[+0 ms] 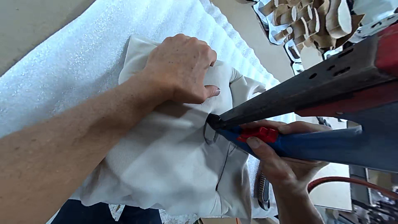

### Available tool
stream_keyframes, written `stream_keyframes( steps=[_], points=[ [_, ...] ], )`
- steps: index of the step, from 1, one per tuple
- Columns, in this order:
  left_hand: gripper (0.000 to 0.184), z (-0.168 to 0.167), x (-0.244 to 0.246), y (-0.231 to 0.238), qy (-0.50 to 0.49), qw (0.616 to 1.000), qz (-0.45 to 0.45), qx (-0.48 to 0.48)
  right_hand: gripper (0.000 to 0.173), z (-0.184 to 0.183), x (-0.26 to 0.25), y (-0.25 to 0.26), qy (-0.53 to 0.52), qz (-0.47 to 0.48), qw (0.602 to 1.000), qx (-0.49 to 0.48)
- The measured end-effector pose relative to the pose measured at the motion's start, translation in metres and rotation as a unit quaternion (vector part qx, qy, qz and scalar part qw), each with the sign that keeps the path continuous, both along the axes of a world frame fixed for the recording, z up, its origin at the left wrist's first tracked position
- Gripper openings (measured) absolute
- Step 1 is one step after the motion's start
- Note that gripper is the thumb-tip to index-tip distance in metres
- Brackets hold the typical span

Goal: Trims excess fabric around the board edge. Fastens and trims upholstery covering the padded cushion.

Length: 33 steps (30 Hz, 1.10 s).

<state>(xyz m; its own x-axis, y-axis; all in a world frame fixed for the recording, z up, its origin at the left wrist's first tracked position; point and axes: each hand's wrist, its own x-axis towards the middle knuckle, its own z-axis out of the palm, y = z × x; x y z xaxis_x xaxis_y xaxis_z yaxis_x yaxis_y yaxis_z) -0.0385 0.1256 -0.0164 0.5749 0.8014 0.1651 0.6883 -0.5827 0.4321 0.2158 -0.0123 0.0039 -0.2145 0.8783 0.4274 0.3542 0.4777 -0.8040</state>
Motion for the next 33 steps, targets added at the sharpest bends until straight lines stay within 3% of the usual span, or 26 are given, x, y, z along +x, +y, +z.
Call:
stream_keyframes(
  steps=[11, 18, 22, 26, 33],
  points=[
    [0.063, -0.003, 0.001, -0.003, -0.008, 1.0, 0.01, 0.006, 0.041, 0.004, 0.001, -0.003, 0.013, -0.014, 1.0, -0.012],
    [0.066, 0.004, -0.004, -0.001, -0.01, 0.999, 0.015, -0.028, 0.035, 0.026, -0.027, -0.069, 0.013, -0.28, 0.96, -0.021],
    [0.068, 0.018, 0.002, -0.004, -0.043, 0.998, -0.05, 0.002, 0.032, 0.047, -0.059, -0.124, 0.122, -0.363, 0.923, -0.049],
    [0.093, 0.034, 0.043, -0.013, 0.09, 0.986, -0.116, -0.08, 0.031, 0.05, -0.069, -0.148, 0.153, -0.428, 0.886, -0.094],
    [0.086, 0.019, 0.063, -0.014, 0.161, 0.98, -0.09, -0.072, 0.03, 0.03, -0.059, -0.157, 0.238, -0.385, 0.89, -0.05]
  ],
)
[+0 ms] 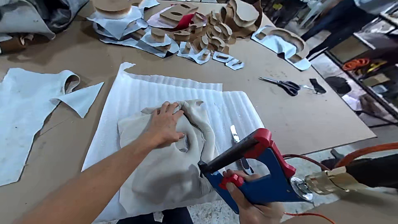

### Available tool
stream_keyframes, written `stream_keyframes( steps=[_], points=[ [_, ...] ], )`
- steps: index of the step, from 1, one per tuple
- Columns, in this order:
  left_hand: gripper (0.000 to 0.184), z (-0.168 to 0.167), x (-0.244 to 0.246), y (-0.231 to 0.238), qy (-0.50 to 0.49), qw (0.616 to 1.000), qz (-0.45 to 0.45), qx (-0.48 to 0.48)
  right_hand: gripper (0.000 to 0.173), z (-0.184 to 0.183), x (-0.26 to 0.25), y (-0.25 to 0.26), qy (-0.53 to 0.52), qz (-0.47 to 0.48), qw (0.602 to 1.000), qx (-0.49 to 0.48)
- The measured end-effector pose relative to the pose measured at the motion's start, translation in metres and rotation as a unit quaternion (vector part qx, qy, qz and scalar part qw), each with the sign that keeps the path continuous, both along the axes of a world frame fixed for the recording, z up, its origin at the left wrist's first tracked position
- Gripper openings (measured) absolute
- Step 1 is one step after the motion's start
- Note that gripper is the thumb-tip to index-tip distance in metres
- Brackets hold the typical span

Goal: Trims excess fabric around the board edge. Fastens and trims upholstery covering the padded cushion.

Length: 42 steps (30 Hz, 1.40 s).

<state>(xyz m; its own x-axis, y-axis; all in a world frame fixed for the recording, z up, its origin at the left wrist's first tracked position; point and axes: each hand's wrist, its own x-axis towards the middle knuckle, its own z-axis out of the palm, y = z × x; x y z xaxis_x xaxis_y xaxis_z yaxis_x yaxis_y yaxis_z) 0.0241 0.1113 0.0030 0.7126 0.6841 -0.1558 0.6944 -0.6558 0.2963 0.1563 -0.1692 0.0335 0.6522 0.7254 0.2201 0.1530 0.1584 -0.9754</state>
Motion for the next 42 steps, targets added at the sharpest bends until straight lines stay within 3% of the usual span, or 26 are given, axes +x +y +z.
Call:
stream_keyframes(
  steps=[3, 5, 7, 9, 11, 13, 15, 17, 20, 23, 25, 27, 30, 32, 35, 42],
  points=[
    [0.082, 0.002, -0.008, 0.008, -0.011, 0.999, -0.03, 0.001, 0.028, 0.0, -0.003, 0.008, 0.016, -0.025, 1.0, -0.001],
    [0.07, -0.002, -0.022, 0.014, -0.065, 0.996, -0.057, 0.005, 0.037, 0.0, 0.007, 0.014, -0.014, -0.07, 0.997, -0.039],
    [0.059, -0.006, -0.036, 0.012, -0.121, 0.991, -0.056, 0.027, 0.055, 0.003, 0.036, 0.027, -0.04, -0.122, 0.986, -0.102],
    [0.053, -0.011, -0.052, 0.003, -0.151, 0.985, -0.042, 0.074, 0.051, 0.006, 0.073, 0.055, 0.01, -0.169, 0.973, -0.159],
    [0.057, -0.014, -0.063, -0.005, -0.149, 0.983, -0.012, 0.105, 0.042, -0.003, 0.115, 0.096, 0.086, -0.236, 0.953, -0.169],
    [0.071, -0.014, -0.072, -0.007, -0.128, 0.986, 0.03, 0.101, 0.043, -0.017, 0.15, 0.134, 0.158, -0.276, 0.934, -0.164],
    [0.077, -0.017, -0.079, -0.005, -0.121, 0.988, 0.05, 0.086, 0.051, -0.023, 0.173, 0.153, 0.166, -0.279, 0.921, -0.216],
    [0.078, -0.022, -0.08, -0.002, -0.129, 0.987, 0.046, 0.082, 0.057, -0.013, 0.182, 0.141, 0.043, -0.218, 0.915, -0.337],
    [0.078, -0.025, -0.079, -0.001, -0.141, 0.986, 0.043, 0.073, 0.043, 0.012, 0.138, 0.085, -0.24, -0.103, 0.812, -0.521],
    [0.078, -0.02, -0.081, -0.005, -0.136, 0.988, 0.055, 0.051, 0.059, -0.003, 0.096, 0.061, -0.275, -0.036, 0.745, -0.607],
    [0.077, -0.014, -0.082, -0.005, -0.11, 0.991, 0.06, 0.04, 0.051, -0.008, 0.085, 0.056, -0.297, -0.053, 0.732, -0.611],
    [0.073, -0.007, -0.079, -0.007, -0.102, 0.992, 0.073, 0.031, 0.038, 0.003, 0.077, 0.045, -0.301, -0.07, 0.751, -0.584],
    [0.066, -0.007, -0.07, -0.014, -0.126, 0.985, 0.111, 0.04, 0.041, 0.018, 0.04, 0.029, -0.233, -0.072, 0.855, -0.457],
    [0.066, -0.011, -0.066, -0.016, -0.132, 0.982, 0.125, 0.057, 0.042, 0.027, 0.006, 0.035, -0.15, 0.0, 0.908, -0.392],
    [0.068, -0.014, -0.065, -0.016, -0.128, 0.981, 0.13, 0.061, 0.037, 0.013, -0.034, 0.05, -0.153, 0.071, 0.908, -0.385],
    [0.07, -0.017, -0.064, -0.013, -0.123, 0.98, 0.135, 0.074, 0.049, -0.012, -0.057, 0.068, -0.376, 0.082, 0.869, -0.31]
  ],
)
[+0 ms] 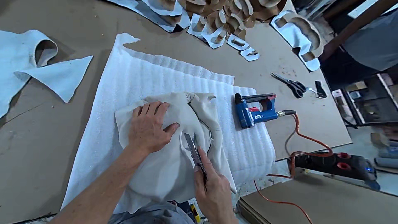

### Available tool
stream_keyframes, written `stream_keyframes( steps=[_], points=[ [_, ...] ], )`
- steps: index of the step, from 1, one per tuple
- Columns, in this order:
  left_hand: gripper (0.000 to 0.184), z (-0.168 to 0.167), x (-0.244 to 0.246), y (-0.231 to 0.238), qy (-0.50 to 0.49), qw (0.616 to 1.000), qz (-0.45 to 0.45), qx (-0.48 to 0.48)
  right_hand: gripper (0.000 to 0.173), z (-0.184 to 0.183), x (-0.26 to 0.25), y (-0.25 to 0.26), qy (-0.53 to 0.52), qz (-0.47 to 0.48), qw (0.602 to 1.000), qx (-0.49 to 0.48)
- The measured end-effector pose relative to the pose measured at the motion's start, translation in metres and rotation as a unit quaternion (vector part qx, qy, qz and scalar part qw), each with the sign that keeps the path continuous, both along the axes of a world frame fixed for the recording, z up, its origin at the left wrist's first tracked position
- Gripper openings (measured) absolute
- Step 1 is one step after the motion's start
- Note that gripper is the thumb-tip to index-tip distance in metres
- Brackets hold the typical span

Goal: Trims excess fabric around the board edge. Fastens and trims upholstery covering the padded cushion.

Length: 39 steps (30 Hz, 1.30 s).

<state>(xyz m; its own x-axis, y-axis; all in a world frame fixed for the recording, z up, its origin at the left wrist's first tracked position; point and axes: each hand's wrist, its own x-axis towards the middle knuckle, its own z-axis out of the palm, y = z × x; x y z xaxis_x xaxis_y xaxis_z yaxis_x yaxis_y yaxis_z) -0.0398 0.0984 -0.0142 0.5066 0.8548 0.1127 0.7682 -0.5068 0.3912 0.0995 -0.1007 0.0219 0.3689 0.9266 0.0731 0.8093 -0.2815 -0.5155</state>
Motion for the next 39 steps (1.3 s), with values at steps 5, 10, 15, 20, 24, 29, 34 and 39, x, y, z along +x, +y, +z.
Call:
stream_keyframes(
  steps=[5, 10, 15, 20, 24, 29, 34, 39],
  points=[
    [0.07, 0.002, 0.0, -0.001, -0.01, 1.0, 0.004, -0.008, 0.049, 0.005, 0.0, 0.005, -0.012, 0.015, 0.999, -0.039],
    [0.071, -0.001, 0.0, 0.001, -0.015, 1.0, 0.005, 0.003, 0.049, 0.007, 0.0, 0.008, -0.005, 0.01, 0.998, -0.062],
    [0.07, -0.001, -0.001, 0.0, -0.022, 1.0, 0.002, 0.009, 0.05, 0.008, 0.002, 0.01, 0.011, 0.011, 0.997, -0.082],
    [0.069, 0.0, -0.001, 0.002, -0.028, 1.0, 0.0, 0.014, 0.05, 0.016, -0.002, 0.016, -0.015, 0.008, 0.993, -0.12],
    [0.07, -0.002, 0.0, 0.001, -0.02, 1.0, 0.003, 0.012, 0.051, 0.026, -0.008, 0.021, -0.065, 0.006, 0.987, -0.149],
    [0.07, -0.002, 0.0, 0.002, -0.017, 1.0, 0.003, 0.016, 0.052, 0.033, -0.011, 0.029, -0.104, 0.021, 0.98, -0.167],
    [0.07, -0.002, 0.0, 0.002, -0.016, 1.0, 0.002, 0.019, 0.052, 0.039, -0.01, 0.033, -0.114, 0.03, 0.973, -0.197],
    [0.069, -0.001, 0.001, 0.002, -0.022, 1.0, -0.001, 0.021, 0.053, 0.051, -0.007, 0.046, -0.089, 0.046, 0.961, -0.256]
  ],
)
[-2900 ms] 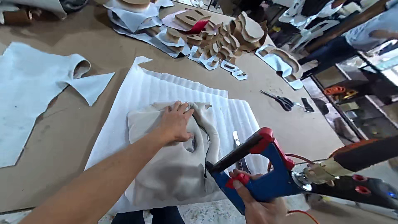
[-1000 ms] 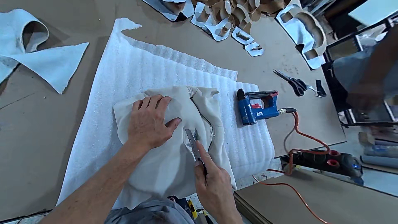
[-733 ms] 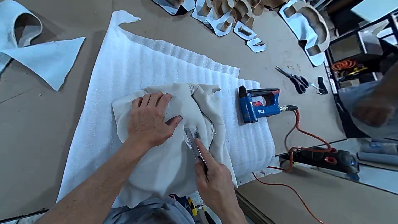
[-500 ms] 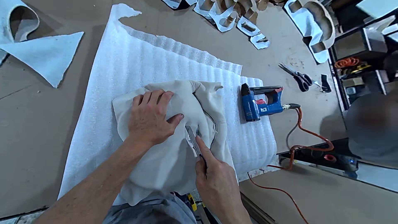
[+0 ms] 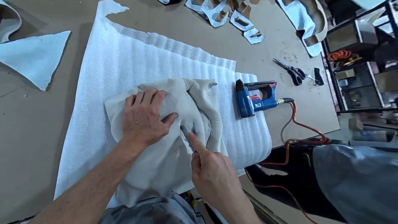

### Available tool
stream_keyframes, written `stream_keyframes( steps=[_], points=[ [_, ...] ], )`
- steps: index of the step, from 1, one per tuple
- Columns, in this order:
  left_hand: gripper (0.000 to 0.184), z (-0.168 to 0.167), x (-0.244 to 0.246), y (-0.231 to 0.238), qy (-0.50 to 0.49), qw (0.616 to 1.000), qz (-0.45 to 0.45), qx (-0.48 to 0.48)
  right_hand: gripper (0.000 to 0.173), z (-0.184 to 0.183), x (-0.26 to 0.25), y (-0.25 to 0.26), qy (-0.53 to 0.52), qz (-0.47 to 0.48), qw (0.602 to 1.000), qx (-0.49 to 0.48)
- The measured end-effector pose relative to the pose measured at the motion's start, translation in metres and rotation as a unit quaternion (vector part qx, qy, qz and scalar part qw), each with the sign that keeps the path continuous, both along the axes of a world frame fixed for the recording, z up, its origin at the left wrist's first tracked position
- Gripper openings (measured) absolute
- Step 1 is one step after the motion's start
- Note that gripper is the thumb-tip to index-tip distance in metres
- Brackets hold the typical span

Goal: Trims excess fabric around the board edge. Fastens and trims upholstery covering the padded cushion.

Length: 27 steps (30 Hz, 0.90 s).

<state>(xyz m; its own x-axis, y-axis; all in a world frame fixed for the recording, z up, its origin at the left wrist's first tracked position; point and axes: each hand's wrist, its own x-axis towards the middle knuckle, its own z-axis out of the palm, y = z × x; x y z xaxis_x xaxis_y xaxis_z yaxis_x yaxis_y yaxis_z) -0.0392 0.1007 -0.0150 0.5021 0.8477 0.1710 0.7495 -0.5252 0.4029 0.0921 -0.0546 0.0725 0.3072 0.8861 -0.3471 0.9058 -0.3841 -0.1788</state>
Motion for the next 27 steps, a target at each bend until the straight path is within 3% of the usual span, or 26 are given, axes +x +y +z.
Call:
stream_keyframes(
  steps=[14, 27],
  points=[
    [0.066, 0.0, 0.0, -0.001, -0.003, 1.0, 0.005, -0.001, 0.055, 0.013, 0.015, 0.007, 0.003, 0.055, 0.994, -0.096],
    [0.065, -0.001, 0.0, -0.003, 0.0, 1.0, 0.002, -0.005, 0.06, 0.018, 0.032, -0.003, -0.026, 0.141, 0.985, -0.092]
  ],
)
